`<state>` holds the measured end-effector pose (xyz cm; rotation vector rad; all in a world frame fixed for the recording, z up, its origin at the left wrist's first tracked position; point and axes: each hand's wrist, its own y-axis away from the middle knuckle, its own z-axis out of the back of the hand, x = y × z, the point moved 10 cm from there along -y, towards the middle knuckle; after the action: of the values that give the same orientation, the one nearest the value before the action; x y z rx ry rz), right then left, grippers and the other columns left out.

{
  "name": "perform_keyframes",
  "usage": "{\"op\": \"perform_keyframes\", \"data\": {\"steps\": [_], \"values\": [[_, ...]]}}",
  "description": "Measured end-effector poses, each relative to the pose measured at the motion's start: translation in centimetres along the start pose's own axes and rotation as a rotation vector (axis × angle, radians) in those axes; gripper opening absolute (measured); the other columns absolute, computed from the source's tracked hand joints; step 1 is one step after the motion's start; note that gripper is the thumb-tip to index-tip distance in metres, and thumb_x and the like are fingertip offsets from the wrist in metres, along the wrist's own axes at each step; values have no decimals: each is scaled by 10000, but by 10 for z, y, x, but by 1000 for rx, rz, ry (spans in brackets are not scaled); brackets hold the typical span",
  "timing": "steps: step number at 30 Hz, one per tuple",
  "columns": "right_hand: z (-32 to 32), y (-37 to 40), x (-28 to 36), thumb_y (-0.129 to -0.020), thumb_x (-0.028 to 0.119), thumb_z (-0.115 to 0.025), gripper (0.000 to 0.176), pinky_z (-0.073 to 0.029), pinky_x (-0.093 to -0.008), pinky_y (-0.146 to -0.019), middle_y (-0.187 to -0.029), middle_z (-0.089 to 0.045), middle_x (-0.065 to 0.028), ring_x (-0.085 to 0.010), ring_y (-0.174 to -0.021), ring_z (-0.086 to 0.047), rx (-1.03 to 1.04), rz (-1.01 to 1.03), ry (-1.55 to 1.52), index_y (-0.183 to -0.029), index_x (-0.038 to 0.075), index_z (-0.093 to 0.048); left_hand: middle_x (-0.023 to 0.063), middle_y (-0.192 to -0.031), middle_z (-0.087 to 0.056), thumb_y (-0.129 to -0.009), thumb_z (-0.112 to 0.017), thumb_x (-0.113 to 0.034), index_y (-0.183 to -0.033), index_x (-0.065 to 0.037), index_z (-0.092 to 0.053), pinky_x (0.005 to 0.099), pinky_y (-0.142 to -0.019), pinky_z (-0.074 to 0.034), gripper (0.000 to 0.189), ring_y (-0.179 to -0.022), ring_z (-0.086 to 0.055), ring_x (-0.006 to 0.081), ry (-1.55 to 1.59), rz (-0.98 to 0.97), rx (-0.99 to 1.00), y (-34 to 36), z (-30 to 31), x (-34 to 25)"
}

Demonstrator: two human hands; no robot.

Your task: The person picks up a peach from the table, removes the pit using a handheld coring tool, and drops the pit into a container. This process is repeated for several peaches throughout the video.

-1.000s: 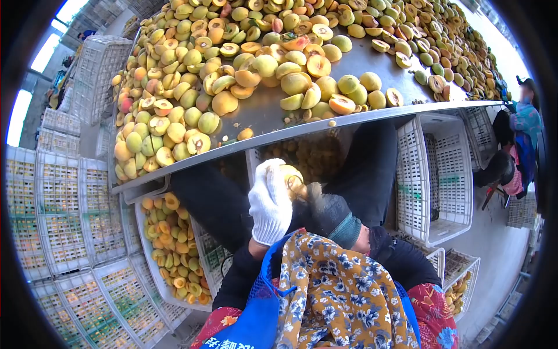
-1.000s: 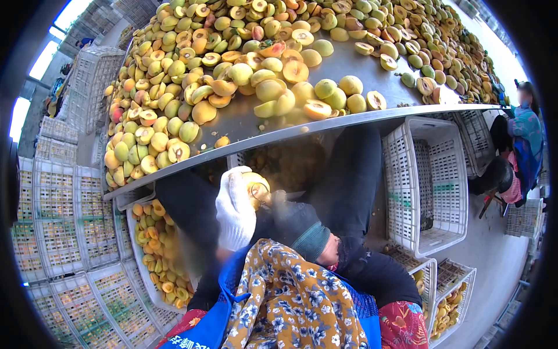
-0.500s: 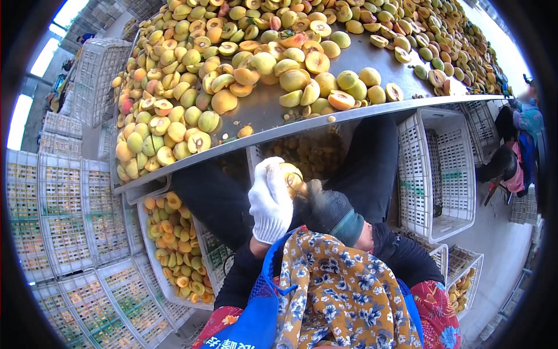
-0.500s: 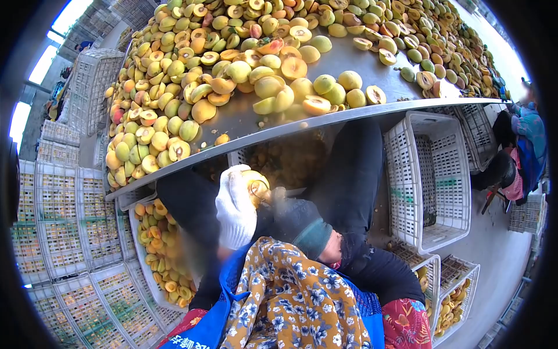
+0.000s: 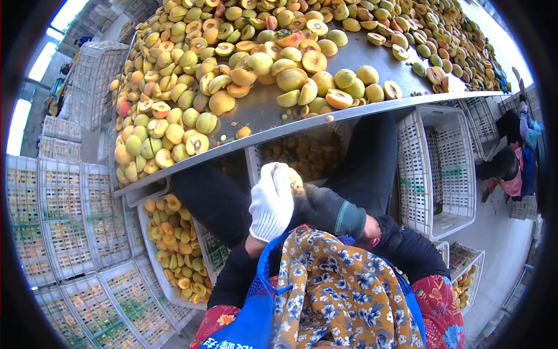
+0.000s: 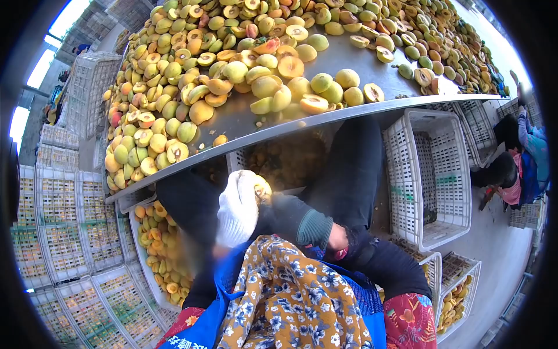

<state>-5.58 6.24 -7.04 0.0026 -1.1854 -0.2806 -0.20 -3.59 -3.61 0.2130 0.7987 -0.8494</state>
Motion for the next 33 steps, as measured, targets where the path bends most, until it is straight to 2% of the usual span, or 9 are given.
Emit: {"op": "perform_keyframes", "data": {"steps": [3, 5, 8, 12, 22, 27, 29, 30, 33], "values": [[-3, 2, -16, -1089, 316, -489, 400, -537, -364, -884, -1061, -729, -176, -256, -959, -690, 4, -201, -412, -1213, -32, -644, 233, -997, -733, -1033, -600, -193, -1197, -24, -615, 428, -726, -595, 236, -855, -745, 374, 152, 215, 90, 0, -6, 10], [-12, 5, -24, -1088, 355, -490, 443, -536, -356, -891, -1074, -732, -160, -234, -958, -685, 103, -288, -747, -1242, -31, -642, 231, -992, -732, -1031, -605, -218, -1213, -31, -604, 436, -711, -593, 261, -835, -739, 395, 114, 63, -11, 5, -1, 0], [-11, 5, -22, -1087, 322, -432, 421, -528, -323, -767, -955, -706, -100, -157, -843, -644, 89, -269, -663, -1172, -25, -656, 239, -979, -729, -1025, -607, -221, -1220, -30, -591, 445, -732, -586, 273, -855, -734, 402, -39, -48, -74, 9, 6, -17], [-20, 6, -41, -1078, 452, -482, 516, -537, -345, -868, -1072, -735, -113, -196, -944, -674, 175, -310, -490, -1251, -1, -659, 233, -963, -732, -1025, -604, -253, -1181, -31, -597, 483, -747, -574, 272, -861, -721, 428, 124, 209, 147, 5, -16, 14], [-21, 10, -33, -1084, 446, -467, 516, -536, -326, -855, -1048, -737, -109, -192, -921, -674, 164, -269, -638, -1218, -8, -672, 234, -971, -710, -992, -640, -222, -1203, -35, -609, 482, -707, -572, 284, -834, -715, 414, 92, 11, 127, 5, -11, 2], [-26, 14, -46, -1098, 397, -452, 478, -549, -345, -845, -1073, -733, -134, -226, -903, -681, 247, -350, -384, -1246, -12, -650, 216, -1039, -692, -986, -620, -211, -1217, -43, -610, 484, -712, -578, 286, -856, -706, 390, -141, -463, 207, 15, -24, 1], [-21, 7, -29, -1061, 287, -525, 358, -553, -347, -822, -1023, -732, -148, -244, -896, -695, 190, -29, -415, -1218, -6, -656, 203, -1002, -701, -988, -621, -216, -1199, -53, -620, 477, -695, -580, 267, -814, -710, 388, -171, -398, 236, 9, -27, -6], [-18, 9, -25, -1044, 264, -543, 323, -550, -334, -778, -977, -728, -138, -219, -862, -690, 167, 124, -400, -1181, 0, -668, 185, -932, -713, -982, -639, -220, -1143, -67, -643, 463, -652, -576, 222, -741, -710, 385, -48, 37, 216, 5, -24, 12], [-16, 11, -23, -985, 187, -611, 292, -548, -308, -741, -965, -734, -128, -199, -828, -690, 90, 351, -387, -1217, 17, -665, 179, -995, -723, -1029, -546, -269, -1135, -95, -648, 486, -780, -568, 228, -872, -706, 415, -106, -78, 132, 6, -13, -8]]}}
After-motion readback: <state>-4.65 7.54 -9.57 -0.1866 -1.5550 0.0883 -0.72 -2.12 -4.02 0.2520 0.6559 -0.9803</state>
